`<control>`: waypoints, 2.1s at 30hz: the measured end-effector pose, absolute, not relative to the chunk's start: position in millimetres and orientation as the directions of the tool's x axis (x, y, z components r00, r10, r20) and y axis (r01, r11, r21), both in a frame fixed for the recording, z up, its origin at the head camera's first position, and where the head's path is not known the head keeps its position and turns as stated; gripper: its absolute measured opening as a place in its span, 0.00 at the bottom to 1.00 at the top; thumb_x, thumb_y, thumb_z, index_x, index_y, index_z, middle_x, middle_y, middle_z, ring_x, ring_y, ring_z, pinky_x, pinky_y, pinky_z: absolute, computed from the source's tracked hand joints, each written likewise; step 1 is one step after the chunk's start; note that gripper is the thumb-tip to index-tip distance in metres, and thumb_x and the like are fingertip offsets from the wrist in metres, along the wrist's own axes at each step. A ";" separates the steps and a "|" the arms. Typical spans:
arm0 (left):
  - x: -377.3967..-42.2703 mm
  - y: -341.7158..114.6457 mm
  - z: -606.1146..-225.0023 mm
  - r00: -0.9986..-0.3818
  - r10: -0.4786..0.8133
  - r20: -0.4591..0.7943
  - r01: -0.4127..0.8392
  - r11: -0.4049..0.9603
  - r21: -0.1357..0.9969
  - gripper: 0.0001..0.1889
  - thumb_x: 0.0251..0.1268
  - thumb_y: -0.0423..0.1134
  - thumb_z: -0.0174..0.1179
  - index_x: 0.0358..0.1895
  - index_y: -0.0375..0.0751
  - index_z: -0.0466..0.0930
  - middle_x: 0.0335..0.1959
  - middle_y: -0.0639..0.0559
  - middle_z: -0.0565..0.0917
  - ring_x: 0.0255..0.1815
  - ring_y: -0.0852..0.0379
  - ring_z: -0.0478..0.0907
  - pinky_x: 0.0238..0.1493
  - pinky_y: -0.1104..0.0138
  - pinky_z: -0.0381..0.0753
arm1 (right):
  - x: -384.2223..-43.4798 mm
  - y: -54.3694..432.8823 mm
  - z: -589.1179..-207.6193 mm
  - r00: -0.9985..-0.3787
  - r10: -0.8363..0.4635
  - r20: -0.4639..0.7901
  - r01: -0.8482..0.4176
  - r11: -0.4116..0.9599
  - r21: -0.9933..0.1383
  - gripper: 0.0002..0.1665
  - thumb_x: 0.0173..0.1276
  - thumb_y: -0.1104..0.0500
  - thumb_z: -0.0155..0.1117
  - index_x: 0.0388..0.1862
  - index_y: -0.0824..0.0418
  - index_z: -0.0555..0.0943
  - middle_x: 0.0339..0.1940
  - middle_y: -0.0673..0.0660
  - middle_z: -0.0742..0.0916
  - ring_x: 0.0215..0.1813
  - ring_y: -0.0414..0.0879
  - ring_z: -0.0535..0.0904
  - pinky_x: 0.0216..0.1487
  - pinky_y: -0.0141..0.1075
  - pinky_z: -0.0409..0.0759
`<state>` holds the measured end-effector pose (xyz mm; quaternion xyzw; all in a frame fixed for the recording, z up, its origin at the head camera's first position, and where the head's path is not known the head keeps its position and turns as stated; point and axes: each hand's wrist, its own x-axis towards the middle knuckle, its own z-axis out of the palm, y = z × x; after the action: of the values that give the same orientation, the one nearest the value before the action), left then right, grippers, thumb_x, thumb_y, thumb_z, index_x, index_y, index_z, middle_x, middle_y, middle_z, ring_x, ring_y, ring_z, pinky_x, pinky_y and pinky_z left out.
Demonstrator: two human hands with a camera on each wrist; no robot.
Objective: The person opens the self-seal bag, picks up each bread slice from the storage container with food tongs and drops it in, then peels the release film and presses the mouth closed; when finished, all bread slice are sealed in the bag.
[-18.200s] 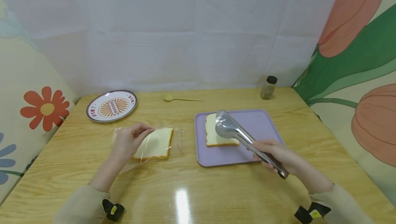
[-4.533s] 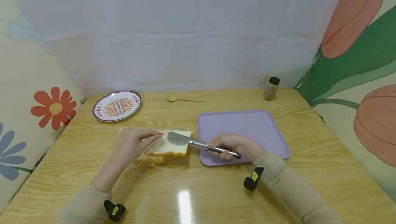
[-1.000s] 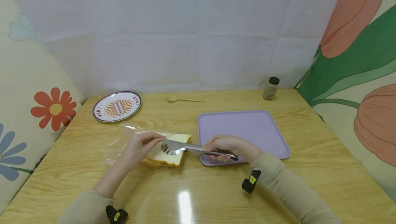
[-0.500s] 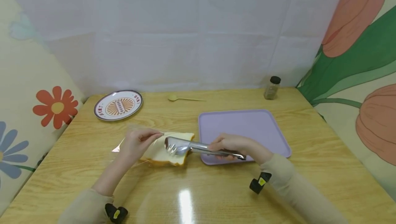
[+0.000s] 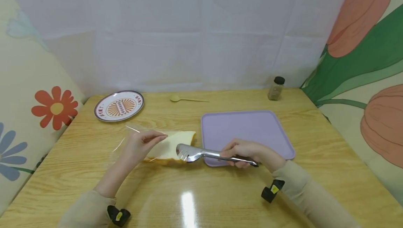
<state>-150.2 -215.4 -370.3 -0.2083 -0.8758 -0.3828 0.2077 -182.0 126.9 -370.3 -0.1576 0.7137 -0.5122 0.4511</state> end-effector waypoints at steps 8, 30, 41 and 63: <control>-149.1 -215.6 -370.8 -0.892 0.206 0.403 0.439 0.610 0.660 0.06 0.60 0.27 0.61 0.37 0.36 0.86 0.34 0.43 0.88 0.34 0.78 0.75 0.33 0.84 0.75 | -187.6 127.5 -378.3 -0.465 -0.750 -0.471 0.383 0.310 -0.870 0.14 0.71 0.57 0.50 0.43 0.65 0.78 0.16 0.49 0.76 0.09 0.34 0.61 0.08 0.24 0.56; -149.3 -225.3 -370.2 -0.822 0.305 0.481 0.562 0.571 0.598 0.07 0.57 0.26 0.62 0.35 0.37 0.87 0.33 0.44 0.88 0.34 0.74 0.79 0.32 0.82 0.78 | -209.6 125.4 -353.1 -0.443 -0.756 -0.482 0.222 0.428 -0.876 0.23 0.72 0.57 0.51 0.50 0.79 0.73 0.16 0.51 0.76 0.09 0.35 0.60 0.08 0.26 0.59; -147.8 -215.3 -371.2 -0.834 0.268 0.482 0.541 0.572 0.617 0.06 0.57 0.26 0.62 0.35 0.36 0.86 0.32 0.45 0.88 0.34 0.76 0.77 0.34 0.83 0.77 | -203.6 115.7 -349.4 -0.495 -0.713 -0.496 0.133 0.502 -0.855 0.16 0.69 0.59 0.54 0.42 0.73 0.79 0.15 0.52 0.77 0.09 0.37 0.60 0.09 0.27 0.60; -149.5 -217.3 -375.7 -0.820 0.181 0.543 0.514 0.650 0.560 0.06 0.54 0.25 0.64 0.34 0.37 0.87 0.30 0.46 0.88 0.31 0.75 0.78 0.28 0.83 0.75 | -206.3 120.9 -360.3 -0.621 -0.671 -0.405 0.092 0.451 -0.888 0.17 0.68 0.59 0.56 0.47 0.73 0.79 0.15 0.50 0.77 0.10 0.38 0.62 0.10 0.28 0.61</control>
<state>-149.5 -217.3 -375.7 -0.1973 -0.8797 -0.3690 0.2258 -206.3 120.9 -360.3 -0.1913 0.7564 -0.4880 0.3913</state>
